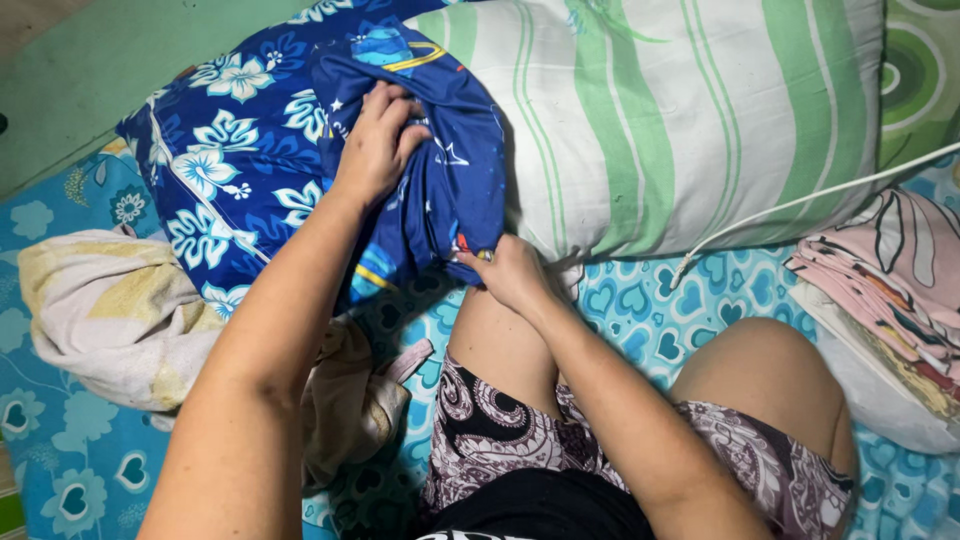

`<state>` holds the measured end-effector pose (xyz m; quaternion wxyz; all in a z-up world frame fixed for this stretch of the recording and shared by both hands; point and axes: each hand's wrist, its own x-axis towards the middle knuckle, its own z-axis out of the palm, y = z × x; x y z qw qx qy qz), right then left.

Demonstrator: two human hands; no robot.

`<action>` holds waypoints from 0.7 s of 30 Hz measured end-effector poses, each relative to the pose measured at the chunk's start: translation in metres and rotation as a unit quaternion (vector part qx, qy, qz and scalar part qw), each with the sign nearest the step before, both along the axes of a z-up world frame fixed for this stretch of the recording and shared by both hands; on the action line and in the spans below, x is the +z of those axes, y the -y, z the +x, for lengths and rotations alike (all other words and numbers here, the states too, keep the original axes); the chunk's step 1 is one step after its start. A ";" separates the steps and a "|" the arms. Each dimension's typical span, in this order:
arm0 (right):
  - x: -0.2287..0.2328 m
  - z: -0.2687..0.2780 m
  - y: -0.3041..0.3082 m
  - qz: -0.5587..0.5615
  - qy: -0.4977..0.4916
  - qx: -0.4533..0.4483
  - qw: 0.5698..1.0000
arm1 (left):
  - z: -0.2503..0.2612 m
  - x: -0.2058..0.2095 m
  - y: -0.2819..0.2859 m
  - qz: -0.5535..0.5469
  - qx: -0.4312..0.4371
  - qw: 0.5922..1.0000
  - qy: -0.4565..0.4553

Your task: The person sits on a bed and puts a blue space-themed pillowcase onto a pillow. They insert the pillow into the case, pull the fabric over the corners, and smooth the surface.

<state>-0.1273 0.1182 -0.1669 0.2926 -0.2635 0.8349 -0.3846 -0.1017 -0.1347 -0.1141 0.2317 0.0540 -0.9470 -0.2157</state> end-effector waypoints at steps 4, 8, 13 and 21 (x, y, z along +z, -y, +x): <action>-0.015 0.016 -0.017 -0.127 -0.131 -0.037 0.982 | 0.056 -0.013 0.006 -0.065 0.062 0.992 -0.094; -0.036 0.018 -0.020 -0.056 -0.002 -0.073 0.996 | 0.113 -0.061 0.019 0.212 0.330 0.913 -0.109; -0.053 0.005 -0.031 -0.326 0.265 -0.015 0.907 | 0.095 -0.094 0.017 0.411 0.307 0.858 0.034; -0.010 -0.010 -0.045 -0.217 0.003 0.079 0.973 | 0.019 -0.056 0.042 0.188 0.282 0.938 -0.074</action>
